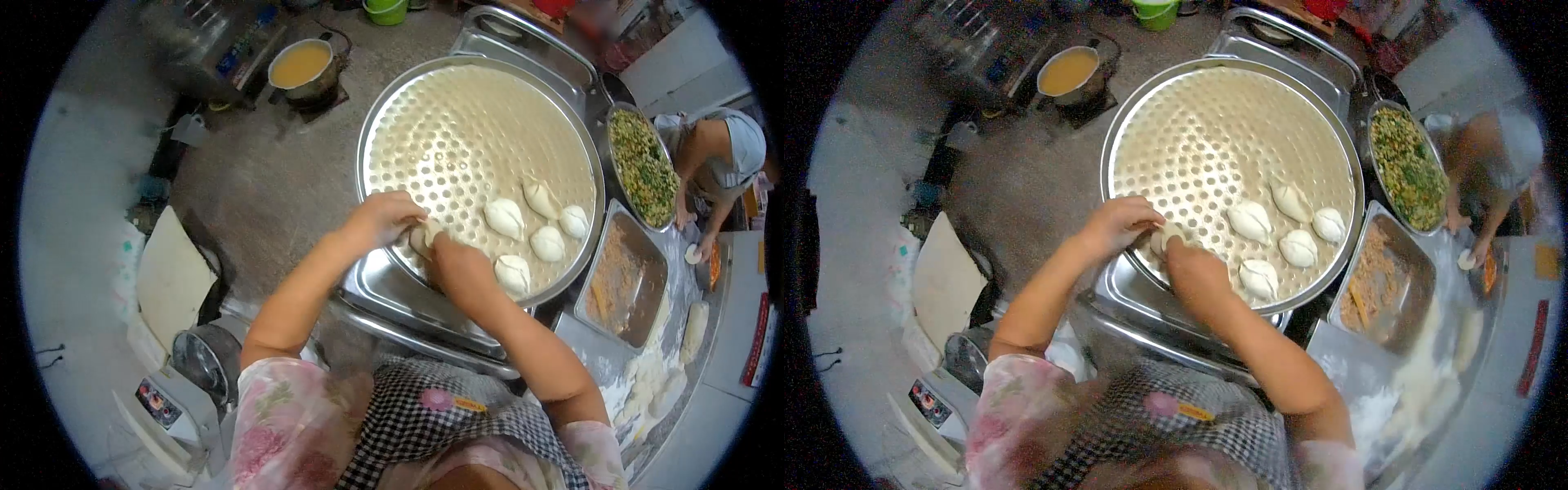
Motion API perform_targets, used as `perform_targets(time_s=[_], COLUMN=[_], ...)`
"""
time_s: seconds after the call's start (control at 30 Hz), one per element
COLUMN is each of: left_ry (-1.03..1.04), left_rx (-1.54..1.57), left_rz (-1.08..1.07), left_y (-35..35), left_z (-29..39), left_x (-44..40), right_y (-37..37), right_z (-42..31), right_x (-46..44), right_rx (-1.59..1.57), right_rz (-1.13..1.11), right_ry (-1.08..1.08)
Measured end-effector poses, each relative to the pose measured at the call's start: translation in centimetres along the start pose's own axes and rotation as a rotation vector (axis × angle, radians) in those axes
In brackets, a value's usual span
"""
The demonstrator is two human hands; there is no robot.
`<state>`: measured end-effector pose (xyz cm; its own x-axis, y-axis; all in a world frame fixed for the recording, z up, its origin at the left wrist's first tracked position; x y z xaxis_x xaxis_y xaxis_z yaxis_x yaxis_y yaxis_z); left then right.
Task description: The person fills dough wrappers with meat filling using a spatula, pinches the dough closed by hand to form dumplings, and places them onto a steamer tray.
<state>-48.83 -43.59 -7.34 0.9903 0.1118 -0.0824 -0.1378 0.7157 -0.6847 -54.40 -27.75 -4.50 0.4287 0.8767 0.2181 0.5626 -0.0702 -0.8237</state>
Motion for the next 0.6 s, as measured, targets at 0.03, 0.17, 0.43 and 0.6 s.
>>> perform_targets(time_s=[0.03, 0.17, 0.43, 0.6], left_ry=[0.063, -0.119, 0.087, 0.198], left_rx=[-0.019, -0.019, -0.290, -0.521], left_rz=[0.016, -0.150, -0.304, -0.395], left_y=[-0.3, -0.3, 0.7, 0.7], left_z=[0.2, 0.7, 3.1, 3.8], left_x=[-0.1, -0.5, -0.5, -2.0], right_y=[-0.1, 0.9, -3.4, -4.4], right_z=[-0.1, 0.2, 0.6, 4.4], right_x=[0.1, 0.0, 3.5, 9.4], right_rx=[-0.019, -0.010, -0.142, -0.196], right_rz=[0.019, 0.017, 0.084, 0.217], right_ry=[-0.017, 0.016, 0.075, 0.119])
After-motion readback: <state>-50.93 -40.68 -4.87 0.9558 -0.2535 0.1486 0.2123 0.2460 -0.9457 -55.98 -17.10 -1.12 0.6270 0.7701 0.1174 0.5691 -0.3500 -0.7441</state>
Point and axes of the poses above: each hand's wrist, its own x-axis away from the middle knuckle, its own y-axis out of the palm, z = x × y, the point moved 3 cm from there along -x, towards the middle knuckle, and after that the axes turned 3 degrees about -x, right-handed, at the moved point
